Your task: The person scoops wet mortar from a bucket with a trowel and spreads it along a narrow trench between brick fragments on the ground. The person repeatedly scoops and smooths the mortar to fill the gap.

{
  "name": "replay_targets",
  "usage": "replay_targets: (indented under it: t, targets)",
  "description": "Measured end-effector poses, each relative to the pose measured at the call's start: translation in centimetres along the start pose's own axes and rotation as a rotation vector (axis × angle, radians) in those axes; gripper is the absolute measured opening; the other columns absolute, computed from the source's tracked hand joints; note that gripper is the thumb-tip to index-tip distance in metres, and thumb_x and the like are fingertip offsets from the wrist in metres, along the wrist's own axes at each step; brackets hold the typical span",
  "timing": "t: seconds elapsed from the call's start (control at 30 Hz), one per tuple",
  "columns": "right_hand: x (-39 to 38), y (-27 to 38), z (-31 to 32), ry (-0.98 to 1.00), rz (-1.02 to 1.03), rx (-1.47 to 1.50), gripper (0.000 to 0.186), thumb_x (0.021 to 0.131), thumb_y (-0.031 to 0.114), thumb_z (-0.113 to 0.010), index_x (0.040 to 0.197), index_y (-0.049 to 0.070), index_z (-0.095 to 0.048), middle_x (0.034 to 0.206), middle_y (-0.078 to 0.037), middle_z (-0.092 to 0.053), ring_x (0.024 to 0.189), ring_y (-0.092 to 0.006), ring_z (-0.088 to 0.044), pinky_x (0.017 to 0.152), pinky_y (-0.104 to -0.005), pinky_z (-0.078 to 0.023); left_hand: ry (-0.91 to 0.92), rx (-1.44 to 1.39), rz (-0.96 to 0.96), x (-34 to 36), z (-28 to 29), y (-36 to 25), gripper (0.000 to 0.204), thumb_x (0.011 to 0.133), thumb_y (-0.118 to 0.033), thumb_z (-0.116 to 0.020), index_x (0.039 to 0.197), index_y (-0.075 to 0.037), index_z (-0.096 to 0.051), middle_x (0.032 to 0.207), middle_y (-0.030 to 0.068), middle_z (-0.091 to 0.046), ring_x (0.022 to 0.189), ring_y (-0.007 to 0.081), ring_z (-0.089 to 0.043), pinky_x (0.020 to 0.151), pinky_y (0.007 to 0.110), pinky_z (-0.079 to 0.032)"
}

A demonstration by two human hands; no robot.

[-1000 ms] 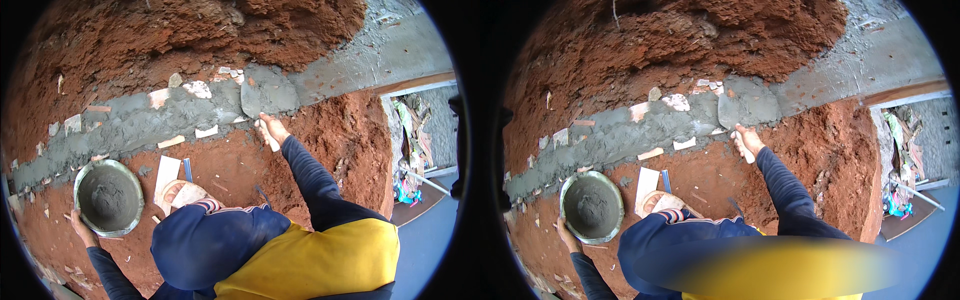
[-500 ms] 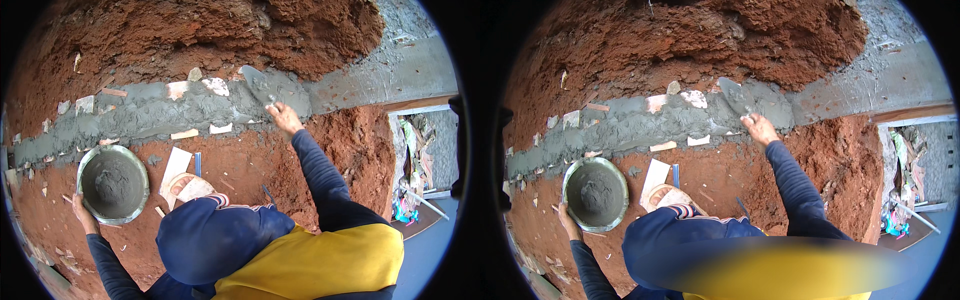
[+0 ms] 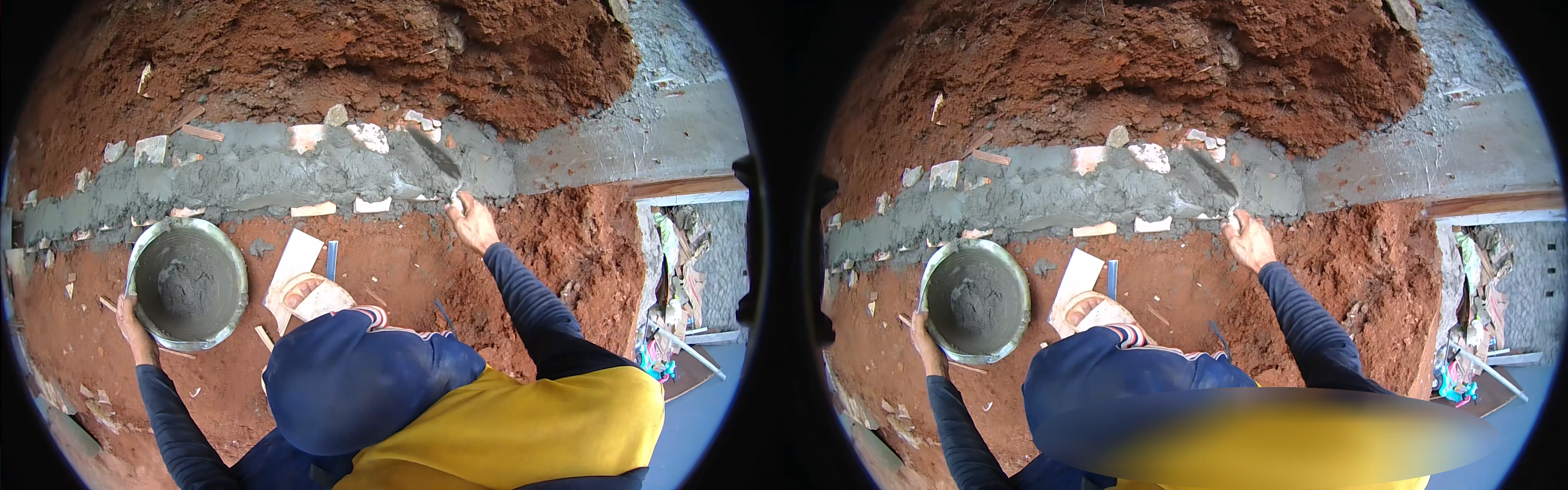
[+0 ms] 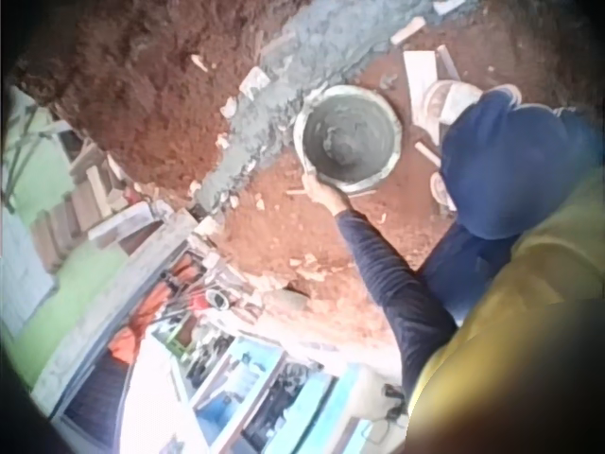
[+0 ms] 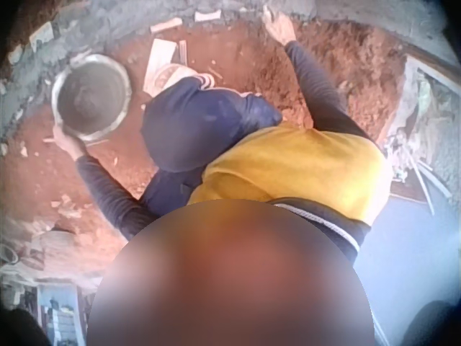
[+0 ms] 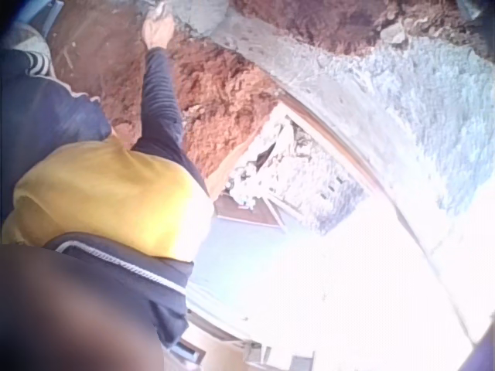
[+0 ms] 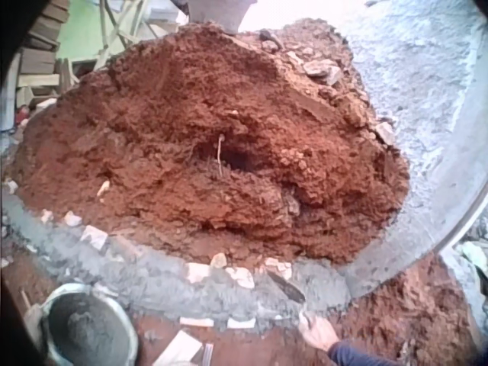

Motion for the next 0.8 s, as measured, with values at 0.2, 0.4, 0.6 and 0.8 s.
replay_targets:
  t: [0.2, 0.4, 0.6, 0.8]
  targets:
    - [-0.7, 0.5, -4.9, 0.297, -0.347, 1.076, 0.037, 0.106, 0.043, -0.053, 0.103, 0.006, -0.056, 0.064, -0.001, -0.052, 0.045, -0.0161, -0.053, 0.039, -0.0336, -0.047, -0.016, -0.042, -0.051, -0.8, -1.6, -1.1, 0.024, 0.091, -0.026, -0.064, 0.106, -0.007, -0.066, 0.101, 0.0011, -0.062, 0.097, 0.0154, -0.057, 0.089, 0.03, -0.044]
    - [0.5, 0.0, -5.6, 0.242, -0.578, 1.157, 0.044, 0.106, 0.054, -0.046, 0.095, 0.013, -0.056, 0.061, 0.002, -0.048, 0.042, -0.0126, -0.044, 0.038, -0.0334, -0.043, -0.069, -0.072, -0.002, -0.5, -0.2, 0.6, 0.036, 0.092, -0.028, -0.064, 0.12, -0.004, -0.066, 0.11, 0.0038, -0.062, 0.104, 0.019, -0.059, 0.095, 0.033, -0.045]
    - [0.3, 3.7, -7.6, 0.372, -0.416, 0.814, 0.05, 0.104, 0.056, -0.047, 0.105, 0.008, -0.059, 0.062, 0.001, -0.049, 0.043, -0.0119, -0.045, 0.039, -0.032, -0.043, 0.019, -0.141, 0.054, -0.2, -0.1, 0.9, 0.044, 0.094, -0.028, -0.062, 0.129, -0.002, -0.065, 0.122, 0.007, -0.064, 0.112, 0.0211, -0.06, 0.101, 0.034, -0.046]
    - [0.1, -2.0, -3.5, 0.083, -0.535, 0.744, 0.048, 0.105, 0.054, -0.046, 0.098, 0.008, -0.058, 0.06, 0.0, -0.05, 0.041, -0.0143, -0.047, 0.037, -0.0333, -0.043, -0.045, -0.144, 0.089, -0.6, 0.1, 0.9, 0.044, 0.095, -0.031, -0.063, 0.127, 0.0, -0.067, 0.122, 0.0081, -0.066, 0.113, 0.0214, -0.061, 0.1, 0.034, -0.047]
Point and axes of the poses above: each hand's wrist, its own x-axis towards the middle knuckle, its own z-axis out of the back of the hand, y = z × x, the point moved 4 cm from there along x, towards the middle knuckle
